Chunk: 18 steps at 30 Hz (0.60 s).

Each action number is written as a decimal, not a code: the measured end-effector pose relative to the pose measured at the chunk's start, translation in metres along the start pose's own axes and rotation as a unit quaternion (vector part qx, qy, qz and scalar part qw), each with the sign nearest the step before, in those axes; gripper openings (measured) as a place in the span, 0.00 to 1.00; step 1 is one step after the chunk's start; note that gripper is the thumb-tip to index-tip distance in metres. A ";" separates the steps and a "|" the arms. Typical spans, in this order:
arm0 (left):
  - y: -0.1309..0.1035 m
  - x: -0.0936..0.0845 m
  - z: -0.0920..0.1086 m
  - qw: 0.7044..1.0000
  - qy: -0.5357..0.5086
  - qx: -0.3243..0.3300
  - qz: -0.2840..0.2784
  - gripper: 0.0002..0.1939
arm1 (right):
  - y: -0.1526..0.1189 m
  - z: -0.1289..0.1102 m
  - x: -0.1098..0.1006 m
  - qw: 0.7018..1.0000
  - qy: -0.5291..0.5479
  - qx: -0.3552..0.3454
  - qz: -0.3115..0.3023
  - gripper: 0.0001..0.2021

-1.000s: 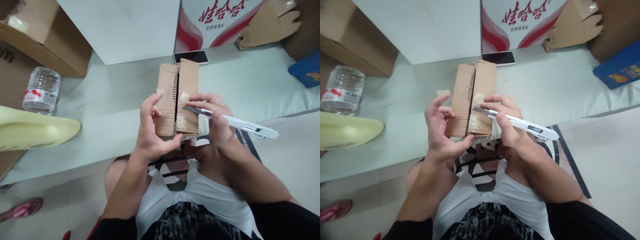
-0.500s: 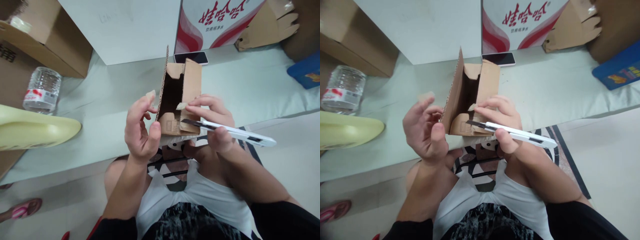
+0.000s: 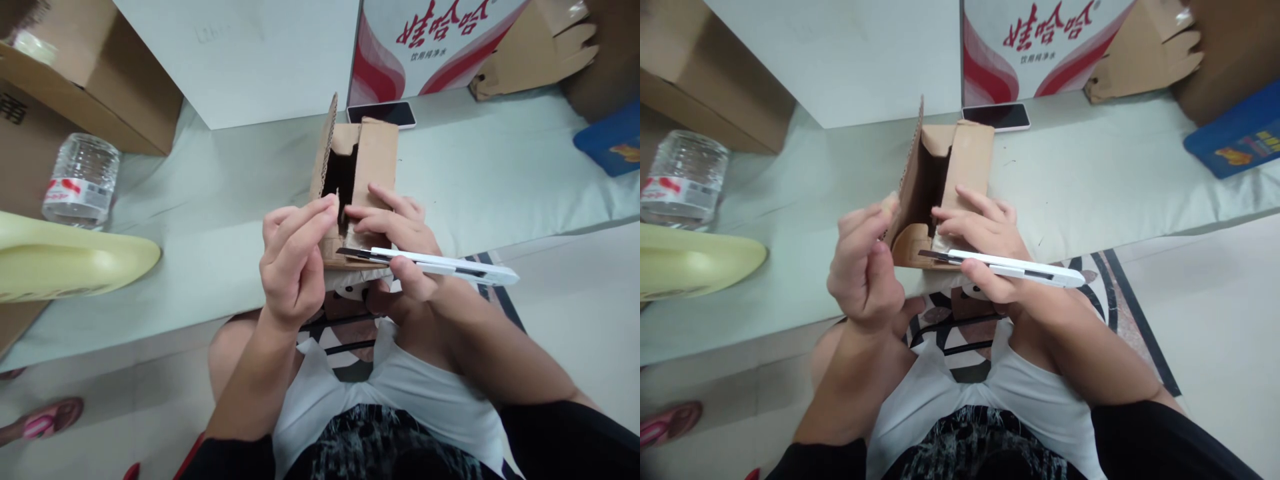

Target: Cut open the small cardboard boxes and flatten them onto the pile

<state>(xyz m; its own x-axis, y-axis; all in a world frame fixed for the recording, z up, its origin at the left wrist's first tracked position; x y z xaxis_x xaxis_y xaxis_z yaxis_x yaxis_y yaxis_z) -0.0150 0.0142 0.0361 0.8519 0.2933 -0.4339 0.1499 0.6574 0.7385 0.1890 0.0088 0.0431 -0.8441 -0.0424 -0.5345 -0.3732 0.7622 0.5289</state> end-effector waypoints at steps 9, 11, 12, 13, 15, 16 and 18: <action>0.005 -0.002 0.006 0.997 0.006 0.050 0.056 0.23 | 0.001 0.004 0.001 1.000 -0.004 -0.023 0.017 0.29; 0.004 -0.001 0.006 0.997 0.008 0.047 0.055 0.22 | 0.000 0.004 0.001 0.999 -0.005 -0.029 0.029 0.29; 0.004 -0.001 0.006 0.997 0.009 0.046 0.054 0.22 | 0.000 0.005 0.001 0.999 -0.002 -0.034 0.032 0.28; 0.005 -0.001 0.006 0.997 0.009 0.046 0.056 0.23 | 0.000 0.005 0.001 0.999 0.001 -0.040 0.031 0.28; 0.006 -0.002 0.008 0.997 0.009 0.052 0.057 0.23 | -0.001 0.004 0.001 0.999 0.004 -0.048 0.013 0.28; 0.008 -0.002 0.009 0.997 0.013 0.053 0.055 0.23 | -0.001 0.004 0.001 0.999 0.004 -0.050 -0.002 0.28; 0.010 -0.003 0.011 0.997 0.027 0.054 0.050 0.23 | -0.001 0.001 0.002 0.998 0.002 -0.045 -0.036 0.27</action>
<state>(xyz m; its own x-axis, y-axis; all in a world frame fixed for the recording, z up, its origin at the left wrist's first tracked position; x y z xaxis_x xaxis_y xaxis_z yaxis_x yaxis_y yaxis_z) -0.0101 0.0123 0.0505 0.8377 0.3919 -0.3804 0.1215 0.5453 0.8294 0.1883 0.0087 0.0407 -0.8154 -0.0972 -0.5707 -0.4658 0.6956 0.5470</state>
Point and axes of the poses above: each hand's wrist, its own y-axis towards the middle knuckle, its own x-axis out of the palm, z = x × y, the point moved 2 cm from there along y, towards the middle knuckle, and after that the axes turned 8 degrees about y, right-handed, at the moved point
